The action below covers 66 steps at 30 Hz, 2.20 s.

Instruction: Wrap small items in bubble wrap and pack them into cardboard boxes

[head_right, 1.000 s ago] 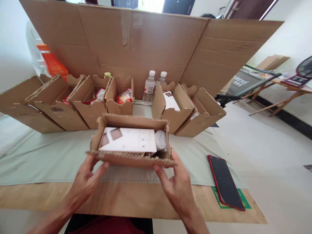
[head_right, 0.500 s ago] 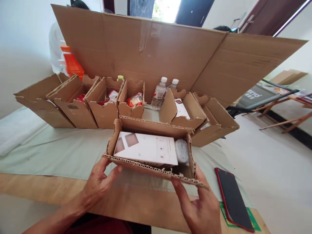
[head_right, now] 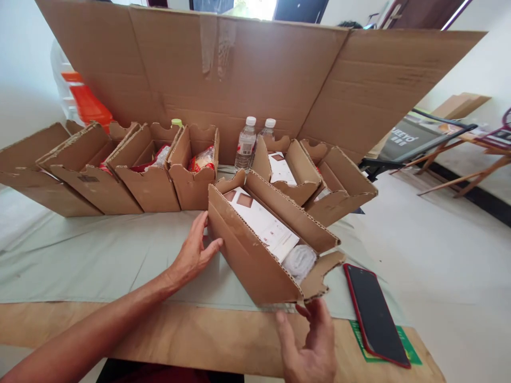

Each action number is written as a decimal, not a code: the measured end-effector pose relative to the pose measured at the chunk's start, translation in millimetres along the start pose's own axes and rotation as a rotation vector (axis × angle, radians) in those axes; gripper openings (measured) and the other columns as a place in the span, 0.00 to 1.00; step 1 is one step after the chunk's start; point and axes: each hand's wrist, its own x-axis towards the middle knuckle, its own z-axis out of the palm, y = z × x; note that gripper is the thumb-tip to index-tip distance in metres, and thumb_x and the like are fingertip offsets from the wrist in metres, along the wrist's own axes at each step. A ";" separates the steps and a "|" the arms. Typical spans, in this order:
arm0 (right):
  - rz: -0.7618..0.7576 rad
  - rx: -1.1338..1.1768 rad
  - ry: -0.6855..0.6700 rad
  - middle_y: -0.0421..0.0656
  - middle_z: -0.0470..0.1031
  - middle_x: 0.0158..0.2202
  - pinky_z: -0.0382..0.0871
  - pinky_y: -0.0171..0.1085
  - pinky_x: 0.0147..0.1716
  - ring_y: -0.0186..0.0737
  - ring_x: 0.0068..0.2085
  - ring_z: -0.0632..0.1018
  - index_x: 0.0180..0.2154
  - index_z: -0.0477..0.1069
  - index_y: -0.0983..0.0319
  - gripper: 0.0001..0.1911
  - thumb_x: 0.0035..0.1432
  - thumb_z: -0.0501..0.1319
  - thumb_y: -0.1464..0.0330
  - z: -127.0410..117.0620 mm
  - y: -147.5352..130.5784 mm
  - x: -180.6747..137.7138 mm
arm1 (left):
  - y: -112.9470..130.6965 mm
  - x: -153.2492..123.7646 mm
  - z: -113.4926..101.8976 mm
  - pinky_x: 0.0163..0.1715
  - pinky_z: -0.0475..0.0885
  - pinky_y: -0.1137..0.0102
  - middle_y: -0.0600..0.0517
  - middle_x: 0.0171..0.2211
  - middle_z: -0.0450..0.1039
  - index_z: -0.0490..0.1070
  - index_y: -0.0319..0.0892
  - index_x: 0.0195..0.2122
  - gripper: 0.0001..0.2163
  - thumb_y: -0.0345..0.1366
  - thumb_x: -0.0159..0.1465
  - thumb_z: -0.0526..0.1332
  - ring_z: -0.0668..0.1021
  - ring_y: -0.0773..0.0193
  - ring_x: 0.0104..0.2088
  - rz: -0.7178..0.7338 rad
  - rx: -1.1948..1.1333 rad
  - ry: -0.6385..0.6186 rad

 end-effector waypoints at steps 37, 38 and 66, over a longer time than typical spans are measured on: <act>-0.180 -0.409 -0.423 0.51 0.82 0.31 0.70 0.45 0.37 0.51 0.35 0.82 0.35 0.79 0.61 0.19 0.63 0.56 0.55 131.9 -53.8 128.8 | -10.2 -13.4 0.7 0.53 0.75 0.52 0.35 0.73 0.52 0.48 0.42 0.73 0.41 0.54 0.65 0.60 0.68 0.41 0.67 -0.247 -0.391 -0.286; -0.214 -0.367 -0.461 0.50 0.83 0.35 0.72 0.44 0.38 0.49 0.36 0.82 0.40 0.79 0.60 0.18 0.62 0.56 0.57 132.3 -55.8 123.0 | -12.2 -13.1 2.1 0.55 0.74 0.50 0.35 0.72 0.53 0.49 0.42 0.73 0.40 0.54 0.64 0.61 0.68 0.41 0.67 -0.240 -0.409 -0.273; -0.584 -0.436 -0.521 0.45 0.80 0.31 0.62 0.37 0.32 0.45 0.33 0.79 0.36 0.75 0.59 0.09 0.64 0.56 0.69 170.4 -192.7 118.8 | -7.7 -46.9 -18.3 0.63 0.68 0.50 0.37 0.63 0.69 0.66 0.41 0.61 0.26 0.38 0.62 0.64 0.72 0.46 0.63 -0.270 -0.493 0.069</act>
